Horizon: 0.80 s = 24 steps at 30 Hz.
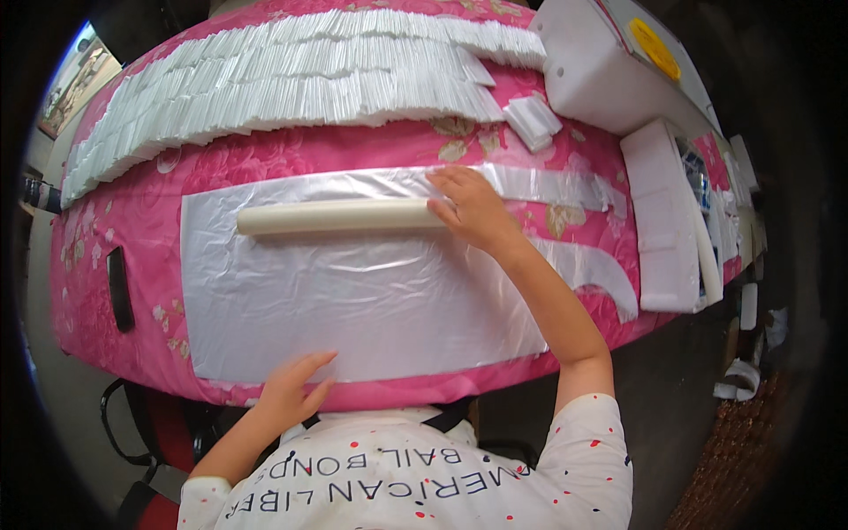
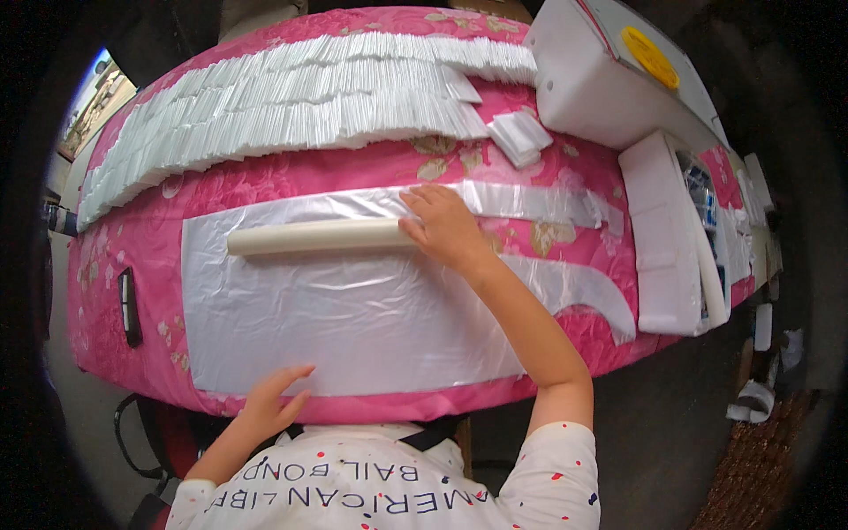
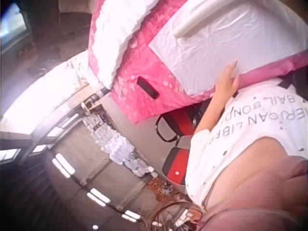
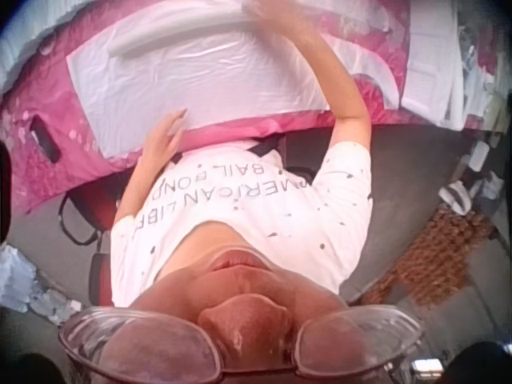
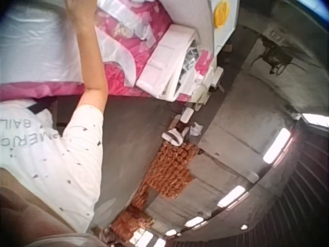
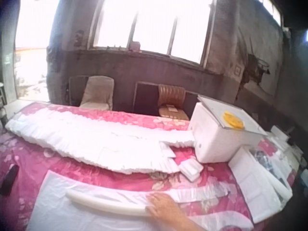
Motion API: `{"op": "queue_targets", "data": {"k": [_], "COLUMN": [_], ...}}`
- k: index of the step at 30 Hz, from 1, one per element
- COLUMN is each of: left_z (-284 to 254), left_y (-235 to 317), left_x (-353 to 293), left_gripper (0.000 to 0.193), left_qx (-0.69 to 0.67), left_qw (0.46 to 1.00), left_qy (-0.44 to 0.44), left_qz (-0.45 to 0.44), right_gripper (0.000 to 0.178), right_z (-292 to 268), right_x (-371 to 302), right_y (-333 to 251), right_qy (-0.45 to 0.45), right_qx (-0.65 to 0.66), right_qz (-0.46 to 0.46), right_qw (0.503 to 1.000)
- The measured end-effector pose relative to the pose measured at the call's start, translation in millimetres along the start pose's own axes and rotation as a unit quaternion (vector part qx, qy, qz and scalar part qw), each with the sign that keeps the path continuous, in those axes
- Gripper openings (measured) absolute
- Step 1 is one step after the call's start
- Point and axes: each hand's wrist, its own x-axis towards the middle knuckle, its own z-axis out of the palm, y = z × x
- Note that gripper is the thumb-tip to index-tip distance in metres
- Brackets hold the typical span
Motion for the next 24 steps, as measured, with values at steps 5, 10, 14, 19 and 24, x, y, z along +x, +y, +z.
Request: {"op": "queue_targets", "data": {"k": [5,10,14,19,24], "left_z": [13,46,60,72,101], "left_y": [3,1,5,29,53], "left_x": [30,50,61,76,79], "left_gripper": [0.056,0.078,0.083,0.081,0.078], "left_qx": [0.086,0.138,0.193,0.236,0.24], "left_qw": [0.989,0.979,0.964,0.953,0.943], "left_qy": [0.005,0.095,0.098,0.014,-0.025], "left_qz": [0.121,0.114,0.156,0.189,0.229], "right_gripper": [0.029,0.038,0.045,0.051,0.038], "right_z": [0,8,3,-45,-110], "right_x": [-41,-118,-158,-217,-285], "right_y": [-49,-118,-98,27,107], "right_qy": [-0.054,-0.11,-0.122,-0.048,0.056], "right_qx": [0.027,0.194,0.045,-0.1,-0.211], "right_qz": [0.047,0.066,0.011,0.085,0.334], "right_qw": [0.997,0.972,0.991,0.99,0.917]}}
